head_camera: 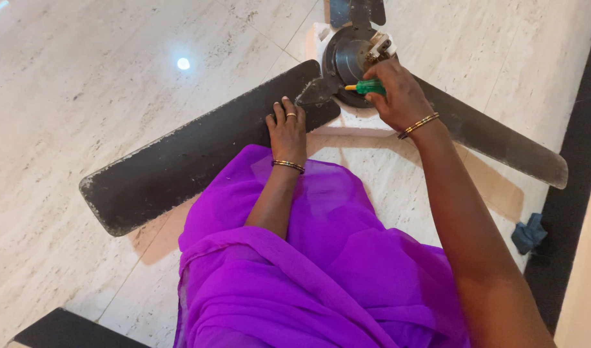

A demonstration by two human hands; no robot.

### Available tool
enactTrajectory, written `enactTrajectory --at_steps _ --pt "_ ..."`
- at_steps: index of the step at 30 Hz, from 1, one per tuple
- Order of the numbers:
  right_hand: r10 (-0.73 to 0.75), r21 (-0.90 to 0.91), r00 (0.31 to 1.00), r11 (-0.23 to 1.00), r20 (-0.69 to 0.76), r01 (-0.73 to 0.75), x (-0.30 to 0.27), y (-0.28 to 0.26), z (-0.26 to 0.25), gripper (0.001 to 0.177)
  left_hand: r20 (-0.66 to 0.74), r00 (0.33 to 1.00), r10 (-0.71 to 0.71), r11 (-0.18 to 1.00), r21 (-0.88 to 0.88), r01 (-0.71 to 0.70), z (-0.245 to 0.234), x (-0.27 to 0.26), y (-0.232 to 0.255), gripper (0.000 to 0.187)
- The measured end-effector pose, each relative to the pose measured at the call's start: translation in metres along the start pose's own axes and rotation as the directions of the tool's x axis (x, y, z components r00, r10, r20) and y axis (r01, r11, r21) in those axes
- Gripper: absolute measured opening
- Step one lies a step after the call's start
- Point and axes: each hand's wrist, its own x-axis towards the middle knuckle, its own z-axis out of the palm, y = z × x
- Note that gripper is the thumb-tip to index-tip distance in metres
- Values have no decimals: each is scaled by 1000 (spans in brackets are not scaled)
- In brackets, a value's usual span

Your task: The person uses a screwdriver to loosen and remove screws securing the blades to the motor housing of a ceiling fan. They remove one blade and set it aside on the floor, then proceed to loosen the screws for the next blade.

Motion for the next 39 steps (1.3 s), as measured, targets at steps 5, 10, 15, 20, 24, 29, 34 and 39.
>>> enactTrajectory --at_steps 5,10,15,20,24,29,34,39 --pt "214 0 977 977 22 -214 -7 5 -3 29 20 1000 -3 1000 19 2 -1 2 2 44" --pt "268 -37 963 962 -40 -269 0 6 9 30 14 1000 2 999 49 -3 1 0 1 44" --pt "321 -51 937 943 -137 -330 8 5 29 30 -25 1000 18 999 49 -16 3 0 -3 44" --pt "299 -10 939 952 -171 -305 -24 -6 38 27 -13 1000 10 1000 16 -10 5 -1 -4 46" --pt "473 103 852 881 -224 -462 -96 -20 51 23 -34 999 20 1000 -8 -20 9 0 -6 46" --pt "602 272 744 798 -292 -539 -175 -24 72 22 -72 997 27 999 -20 -28 12 -1 -9 44" --pt "733 390 601 679 -317 -622 -219 -24 83 17 -92 995 42 997 -65 -48 12 -3 -15 44" --pt "801 486 526 595 -287 -640 -242 -38 87 17 -83 994 68 992 -97 -76 -1 -13 -17 47"
